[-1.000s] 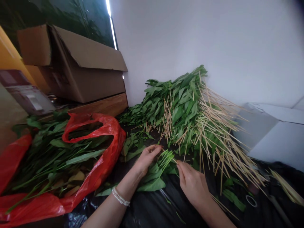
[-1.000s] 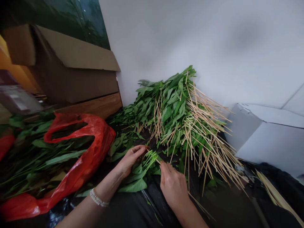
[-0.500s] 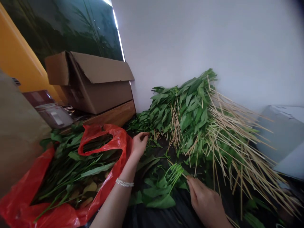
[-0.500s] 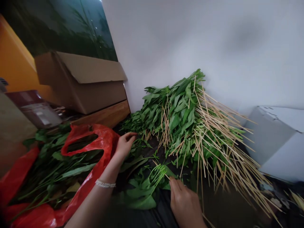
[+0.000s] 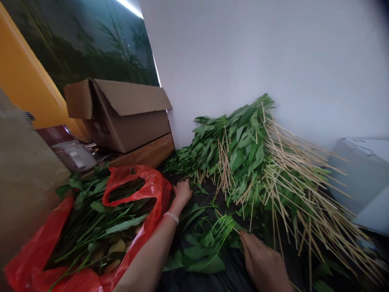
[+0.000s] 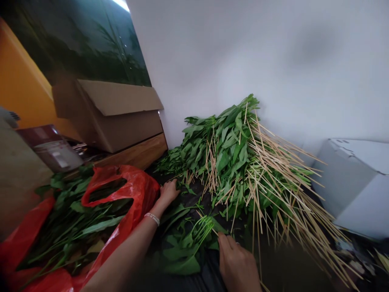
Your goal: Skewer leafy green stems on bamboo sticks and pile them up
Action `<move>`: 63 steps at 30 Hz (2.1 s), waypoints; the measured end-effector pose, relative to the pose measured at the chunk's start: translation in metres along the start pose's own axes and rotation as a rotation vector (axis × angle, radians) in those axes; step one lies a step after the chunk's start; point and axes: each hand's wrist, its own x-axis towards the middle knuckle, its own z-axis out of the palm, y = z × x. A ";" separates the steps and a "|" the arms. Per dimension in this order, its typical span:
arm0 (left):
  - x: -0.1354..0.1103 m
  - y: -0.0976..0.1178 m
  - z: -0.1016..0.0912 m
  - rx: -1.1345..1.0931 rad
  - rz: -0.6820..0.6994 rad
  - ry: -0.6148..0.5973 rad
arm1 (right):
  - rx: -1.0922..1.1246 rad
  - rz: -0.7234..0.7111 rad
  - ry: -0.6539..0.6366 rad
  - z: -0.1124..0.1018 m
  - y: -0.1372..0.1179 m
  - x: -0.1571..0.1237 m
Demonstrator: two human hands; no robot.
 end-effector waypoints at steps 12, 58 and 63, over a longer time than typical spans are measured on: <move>-0.087 0.001 -0.048 -0.344 0.580 -0.097 | 0.054 0.081 -0.089 0.000 0.004 -0.002; -0.071 0.037 -0.013 -1.831 -0.104 -0.582 | 0.048 0.052 0.013 -0.002 0.008 0.008; -0.070 0.036 -0.009 -1.813 -0.079 -0.531 | 0.053 0.046 0.051 -0.004 0.007 0.009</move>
